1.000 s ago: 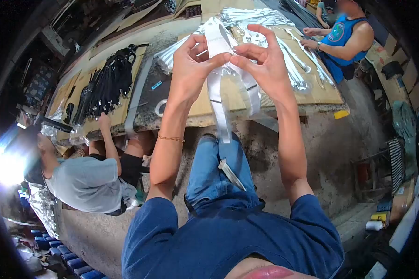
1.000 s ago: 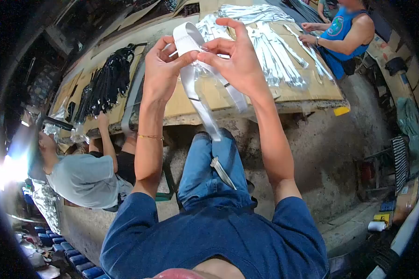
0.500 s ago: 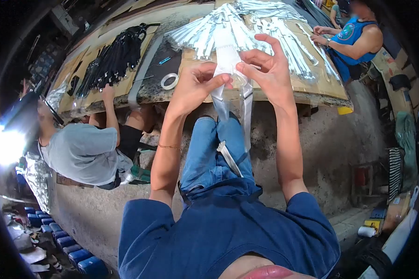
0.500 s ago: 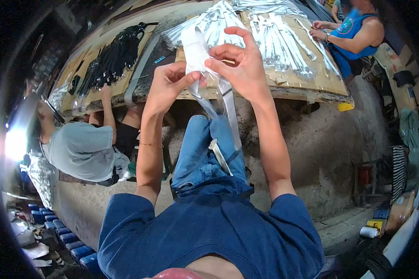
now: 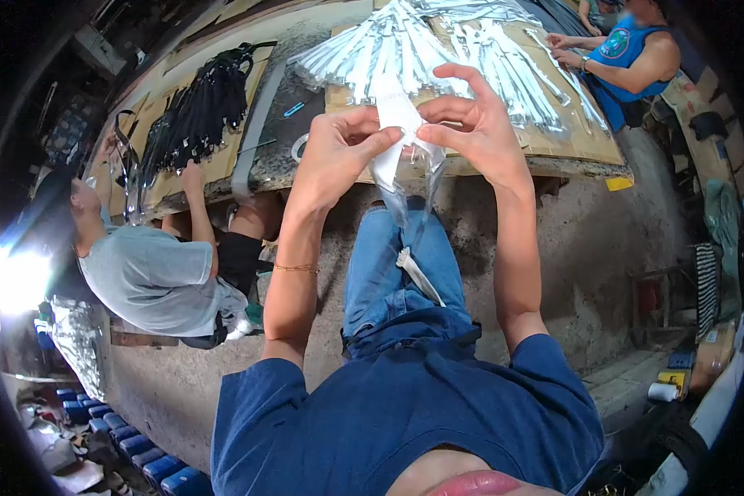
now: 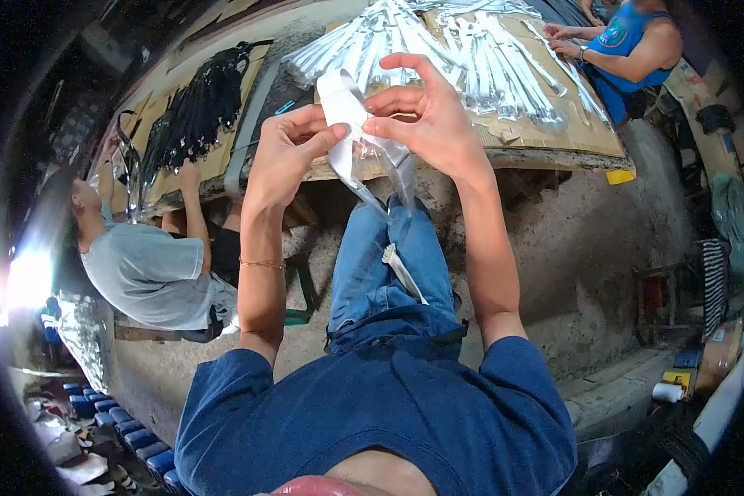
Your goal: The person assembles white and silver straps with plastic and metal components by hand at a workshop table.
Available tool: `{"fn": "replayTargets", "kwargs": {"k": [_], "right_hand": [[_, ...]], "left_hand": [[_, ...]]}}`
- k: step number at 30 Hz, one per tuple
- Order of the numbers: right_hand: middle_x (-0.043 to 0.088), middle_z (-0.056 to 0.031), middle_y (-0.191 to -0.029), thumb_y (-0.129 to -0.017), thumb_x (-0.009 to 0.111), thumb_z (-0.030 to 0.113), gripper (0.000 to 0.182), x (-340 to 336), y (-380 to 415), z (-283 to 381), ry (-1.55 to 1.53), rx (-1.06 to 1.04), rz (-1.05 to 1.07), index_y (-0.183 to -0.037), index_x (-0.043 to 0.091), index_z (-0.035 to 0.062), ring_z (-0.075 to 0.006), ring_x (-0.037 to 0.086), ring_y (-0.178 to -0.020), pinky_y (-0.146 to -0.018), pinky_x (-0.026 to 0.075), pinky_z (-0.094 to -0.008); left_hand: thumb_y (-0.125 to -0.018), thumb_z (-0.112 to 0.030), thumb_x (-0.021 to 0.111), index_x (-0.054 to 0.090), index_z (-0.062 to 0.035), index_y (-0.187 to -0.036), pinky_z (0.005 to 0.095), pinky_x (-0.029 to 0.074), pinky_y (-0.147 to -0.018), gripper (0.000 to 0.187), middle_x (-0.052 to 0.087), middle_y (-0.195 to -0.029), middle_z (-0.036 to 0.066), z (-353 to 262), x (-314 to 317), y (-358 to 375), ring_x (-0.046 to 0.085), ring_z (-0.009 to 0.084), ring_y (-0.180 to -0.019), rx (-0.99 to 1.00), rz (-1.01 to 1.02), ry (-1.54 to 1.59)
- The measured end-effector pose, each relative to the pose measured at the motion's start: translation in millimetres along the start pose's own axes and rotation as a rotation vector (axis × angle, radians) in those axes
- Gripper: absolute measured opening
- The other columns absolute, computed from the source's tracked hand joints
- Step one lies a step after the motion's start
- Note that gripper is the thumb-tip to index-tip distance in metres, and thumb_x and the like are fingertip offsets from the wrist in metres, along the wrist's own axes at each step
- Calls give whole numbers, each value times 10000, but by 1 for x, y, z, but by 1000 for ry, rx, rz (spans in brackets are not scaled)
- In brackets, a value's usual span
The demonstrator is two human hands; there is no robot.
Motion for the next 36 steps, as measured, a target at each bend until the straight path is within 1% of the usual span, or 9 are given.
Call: {"fn": "replayTargets", "kwargs": {"k": [4, 8, 10, 14, 22, 26, 32, 34, 36], "right_hand": [[691, -141, -970, -745, 765, -40, 682, 5, -14, -2, 84, 62, -38, -1310, 389, 24, -158, 661, -917, -832, 532, -280], [690, -135, -955, -737, 770, -38, 684, 15, -27, -3, 107, 60, -19, -1304, 394, 33, -160, 662, -907, -821, 530, -283], [686, -130, -944, -741, 758, -52, 673, 19, -32, 0, 87, 46, -39, -1298, 395, 44, -157, 659, -915, -814, 528, -288], [681, -132, -956, -736, 754, -65, 681, 29, -42, 1, 102, 44, -6, -1300, 391, 55, -150, 653, -912, -817, 526, -282], [620, -63, -911, -706, 775, -75, 731, 28, -53, 4, 110, 69, -13, -1309, 388, 65, -113, 638, -851, -790, 524, -276], [635, -69, -901, -696, 787, -71, 742, 26, -55, 2, 63, 70, 15, -1310, 390, 59, -115, 641, -845, -783, 524, -265], [661, -85, -865, -684, 809, -47, 744, 22, -56, 4, 75, 78, -42, -1302, 406, 49, -122, 657, -828, -745, 529, -259], [661, -92, -856, -671, 821, -40, 767, 23, -58, 10, 143, 73, -22, -1309, 405, 49, -133, 665, -809, -729, 532, -255], [653, -93, -872, -665, 826, -39, 785, 22, -59, 12, 156, 84, -4, -1317, 397, 53, -137, 670, -795, -722, 535, -253]], "left_hand": [[-812, -35, 721, 686, 68, -1001, 254, 507, -693, 218, 720, -894, 124, -5, -17, -10, 634, 105, -754, 22, -53, -97], [-797, -22, 731, 692, 68, -977, 248, 507, -685, 205, 722, -892, 114, -4, -28, -14, 630, 97, -747, 85, -80, 5], [-783, -7, 751, 693, 38, -940, 241, 498, -705, 173, 711, -865, 83, -1, -33, -14, 638, 96, -756, 4, -111, 70], [-775, 1, 757, 694, 35, -940, 250, 508, -716, 180, 710, -862, 87, -5, -43, -16, 647, 109, -765, 26, -125, 1], [-781, 9, 748, 682, 48, -985, 244, 509, -739, 218, 714, -893, 111, -11, -50, -23, 648, 108, -781, 30, -72, 76], [-786, 11, 743, 676, 49, -992, 239, 508, -738, 219, 715, -918, 118, -12, -51, -24, 646, 105, -798, 28, -96, 46], [-767, 23, 757, 625, 30, -943, 232, 501, -709, 220, 697, -867, 84, -14, -51, -27, 630, 98, -766, 29, -158, -13], [-759, -9, 769, 605, 1, -872, 206, 486, -635, 199, 698, -841, 89, -9, -49, -33, 620, 89, -731, 71, -110, 207], [-760, -7, 770, 593, -7, -866, 200, 473, -624, 206, 696, -862, 80, -12, -49, -30, 613, 86, -738, 82, -85, 179]]}}
Point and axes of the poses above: each hand's wrist, its own y-axis away from the middle knuckle, its own x-axis out of the palm, z = x × y, the point moved 8 cm from there along -y, towards the middle knuckle
